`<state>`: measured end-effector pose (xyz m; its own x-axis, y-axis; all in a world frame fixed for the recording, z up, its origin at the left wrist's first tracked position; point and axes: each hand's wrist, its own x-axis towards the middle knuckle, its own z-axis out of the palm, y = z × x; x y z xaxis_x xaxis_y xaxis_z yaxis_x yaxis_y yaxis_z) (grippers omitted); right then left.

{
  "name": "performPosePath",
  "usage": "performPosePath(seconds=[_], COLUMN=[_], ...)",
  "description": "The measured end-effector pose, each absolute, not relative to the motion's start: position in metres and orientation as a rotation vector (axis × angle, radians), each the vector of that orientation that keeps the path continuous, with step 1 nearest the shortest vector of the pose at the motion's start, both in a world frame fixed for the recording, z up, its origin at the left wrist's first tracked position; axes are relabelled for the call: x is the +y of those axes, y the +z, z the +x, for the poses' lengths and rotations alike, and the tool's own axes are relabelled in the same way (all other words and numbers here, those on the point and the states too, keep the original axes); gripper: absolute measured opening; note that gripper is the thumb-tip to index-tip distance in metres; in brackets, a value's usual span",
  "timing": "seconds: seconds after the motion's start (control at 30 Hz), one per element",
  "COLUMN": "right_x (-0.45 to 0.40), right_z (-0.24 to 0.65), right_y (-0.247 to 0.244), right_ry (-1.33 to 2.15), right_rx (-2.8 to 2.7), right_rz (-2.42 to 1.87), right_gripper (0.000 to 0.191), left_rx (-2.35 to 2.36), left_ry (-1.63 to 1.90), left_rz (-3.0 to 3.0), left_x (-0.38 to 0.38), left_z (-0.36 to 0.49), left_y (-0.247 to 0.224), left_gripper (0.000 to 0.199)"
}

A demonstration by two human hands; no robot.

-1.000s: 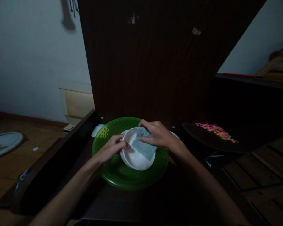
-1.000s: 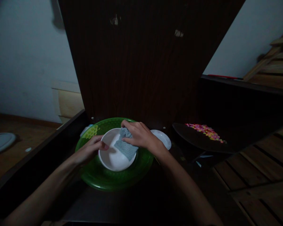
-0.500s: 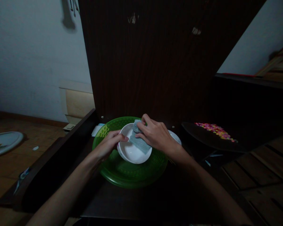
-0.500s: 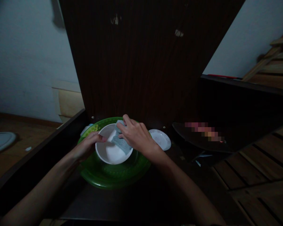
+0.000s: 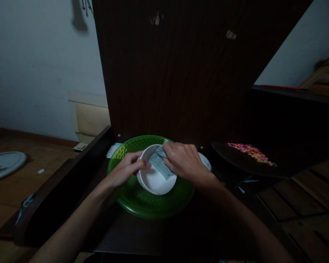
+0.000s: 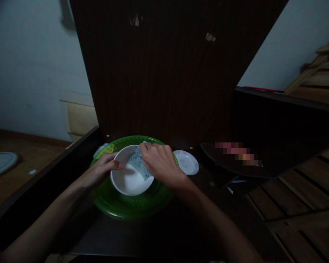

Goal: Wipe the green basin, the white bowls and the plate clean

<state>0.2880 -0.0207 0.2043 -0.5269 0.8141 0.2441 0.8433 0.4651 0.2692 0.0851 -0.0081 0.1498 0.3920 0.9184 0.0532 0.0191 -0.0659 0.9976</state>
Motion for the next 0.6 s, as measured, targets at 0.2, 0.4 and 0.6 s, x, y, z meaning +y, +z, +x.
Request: performPosePath(seconds=[0.2, 0.4, 0.6], right_x=[-0.02, -0.016, -0.012], right_z=[0.281, 0.273, 0.273], right_y=[0.191, 0.184, 0.178], right_ry=[-0.574, -0.424, 0.052], right_rx=[-2.643, -2.62, -2.468], right_rz=[-1.448, -1.387, -0.933], right_gripper=[0.019, 0.021, 0.015], left_rx=[0.901, 0.836, 0.811], left_ry=[0.982, 0.984, 1.013], left_rz=[1.47, 1.557, 1.602], left_x=[-0.014, -0.015, -0.014], left_z=[0.09, 0.094, 0.093], left_y=[0.159, 0.158, 0.155], left_gripper=[0.035, 0.041, 0.03])
